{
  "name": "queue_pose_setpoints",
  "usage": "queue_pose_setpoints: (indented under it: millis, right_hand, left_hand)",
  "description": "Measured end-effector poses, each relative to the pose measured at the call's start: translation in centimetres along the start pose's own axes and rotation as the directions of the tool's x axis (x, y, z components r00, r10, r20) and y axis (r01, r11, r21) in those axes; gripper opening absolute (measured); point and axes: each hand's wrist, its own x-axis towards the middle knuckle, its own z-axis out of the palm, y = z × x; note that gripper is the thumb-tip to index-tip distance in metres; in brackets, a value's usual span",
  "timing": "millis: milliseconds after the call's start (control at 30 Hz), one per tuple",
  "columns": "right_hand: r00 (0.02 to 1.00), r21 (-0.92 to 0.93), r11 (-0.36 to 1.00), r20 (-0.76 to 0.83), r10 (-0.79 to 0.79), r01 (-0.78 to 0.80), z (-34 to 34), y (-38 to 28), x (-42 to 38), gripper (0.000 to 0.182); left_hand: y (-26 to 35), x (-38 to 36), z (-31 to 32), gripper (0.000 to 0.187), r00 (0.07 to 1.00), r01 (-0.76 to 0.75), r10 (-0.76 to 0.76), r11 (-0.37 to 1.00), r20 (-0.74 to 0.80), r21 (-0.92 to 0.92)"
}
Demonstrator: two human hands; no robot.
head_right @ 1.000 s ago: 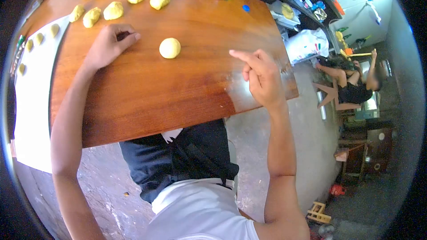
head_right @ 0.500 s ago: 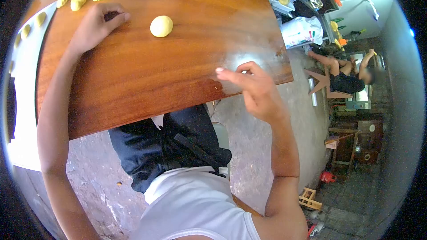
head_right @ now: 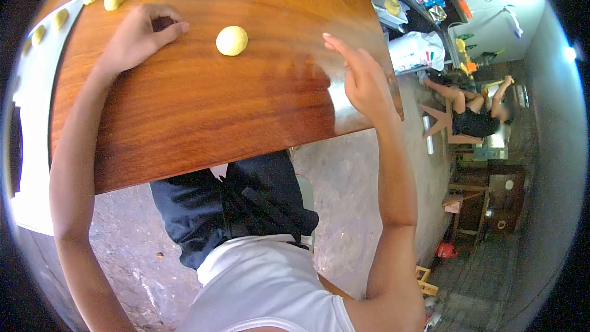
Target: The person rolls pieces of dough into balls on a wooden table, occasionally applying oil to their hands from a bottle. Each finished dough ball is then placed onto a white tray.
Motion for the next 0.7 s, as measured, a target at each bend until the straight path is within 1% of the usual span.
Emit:
queue_pose_setpoints:
  millis: [33, 100, 133, 167, 200, 233, 267, 300, 333, 367, 400, 433, 467, 500, 567, 600, 633, 667, 700]
  right_hand:
    - [1.000, -0.001, 1.000, 0.003, -0.009, 0.009, 0.4, 0.4, 0.6, 0.068]
    - [0.998, 0.077, 0.995, 0.014, -0.059, 0.057, 1.3, 1.0, 1.6, 0.068]
    - [0.997, 0.079, 0.995, 0.021, -0.068, 0.066, 0.7, 1.7, 1.8, 0.068]
    - [0.984, -0.064, 0.997, 0.179, -0.021, 0.033, -0.6, 3.0, 1.8, 0.069]
    - [0.945, -0.211, 0.977, 0.323, 0.049, 0.022, -1.6, 3.9, 1.8, 0.069]
    - [0.967, -0.146, 0.989, 0.251, 0.038, -0.001, -2.4, 3.2, 2.3, 0.071]
    - [0.967, -0.145, 0.989, 0.254, 0.038, -0.001, -2.6, 2.4, 2.6, 0.071]
    - [0.976, -0.122, 0.992, 0.212, 0.050, -0.024, -2.7, 1.4, 2.9, 0.071]
    - [0.984, -0.100, 0.994, 0.167, 0.062, -0.046, -2.5, 0.7, 3.0, 0.072]
    - [0.984, -0.104, 0.994, 0.165, 0.063, -0.047, -1.9, 0.7, 3.0, 0.072]
    - [0.995, -0.064, 0.998, 0.100, -0.006, 0.012, -0.9, 1.1, 2.9, 0.071]
    - [0.997, -0.028, 0.997, 0.033, -0.076, 0.076, -0.2, 1.8, 2.9, 0.071]
    - [0.996, -0.028, 0.996, 0.034, -0.081, 0.082, 0.3, 2.5, 2.9, 0.071]
    - [0.995, -0.016, 0.995, 0.020, -0.094, 0.094, 0.7, 3.0, 2.9, 0.071]
    - [0.994, -0.001, 0.994, 0.005, -0.108, 0.108, 0.1, 3.9, 2.7, 0.072]
    - [0.984, -0.091, 0.994, 0.165, 0.067, -0.053, -1.4, 4.3, 2.4, 0.073]
    - [0.920, -0.205, 0.959, 0.303, 0.250, -0.193, -2.2, 4.1, 2.5, 0.075]
    - [0.920, -0.204, 0.960, 0.302, 0.250, -0.194, -2.6, 3.8, 2.6, 0.075]
    - [0.940, -0.199, 0.962, 0.246, 0.236, -0.190, -2.9, 3.0, 2.9, 0.073]
  left_hand:
    - [0.0, 0.1, 0.0, 0.025, 1.000, 0.017, -0.017, 1.000, 0.011, -0.007]
    - [0.2, 0.2, -0.1, 0.025, 0.999, 0.043, -0.043, 0.999, 0.015, -0.017]
    - [0.3, 0.2, -0.2, 0.025, 0.999, 0.045, -0.045, 0.999, 0.022, -0.007]
    - [0.2, 0.2, -0.2, 0.025, 0.998, 0.047, -0.047, 0.999, 0.032, 0.004]
    - [0.0, 0.1, -0.2, 0.025, 0.998, 0.057, -0.057, 0.998, 0.028, 0.003]
    - [-0.2, 0.2, -0.1, 0.025, 0.998, 0.048, -0.047, 0.999, 0.028, -0.013]
    - [-0.4, 0.3, 0.0, 0.025, 0.999, 0.033, -0.032, 0.999, 0.031, -0.030]
    - [-0.6, 0.3, 0.1, 0.025, 0.999, 0.032, -0.031, 0.999, 0.033, -0.032]
    - [-0.8, 0.3, 0.2, 0.026, 1.000, -0.002, 0.002, 1.000, 0.014, -0.013]
    - [-1.0, 0.3, 0.2, 0.026, 0.999, -0.037, 0.037, 0.999, -0.005, 0.008]
    - [-0.7, 0.3, 0.1, 0.026, 0.999, -0.041, 0.041, 0.999, -0.006, 0.008]
    - [-0.3, 0.3, -0.1, 0.026, 1.000, -0.004, 0.003, 1.000, 0.018, 0.008]
    - [-0.1, 0.2, -0.3, 0.025, 0.999, 0.037, -0.038, 0.999, 0.039, 0.009]
    - [-0.2, 0.2, -0.3, 0.025, 0.999, 0.041, -0.041, 0.999, 0.035, 0.011]
    - [-0.3, 0.1, 0.0, 0.024, 0.998, 0.053, -0.051, 0.997, 0.038, -0.059]
    - [-0.4, 0.1, 0.0, 0.024, 0.998, 0.053, -0.051, 0.997, 0.036, -0.056]
    - [-0.5, 0.0, 0.0, 0.024, 0.999, 0.040, -0.038, 0.997, 0.027, -0.068]
    - [-0.6, 0.1, 0.1, 0.025, 0.999, 0.026, -0.024, 0.996, 0.020, -0.081]
    - [-0.8, 0.1, 0.1, 0.025, 1.000, 0.024, -0.023, 0.996, 0.022, -0.081]
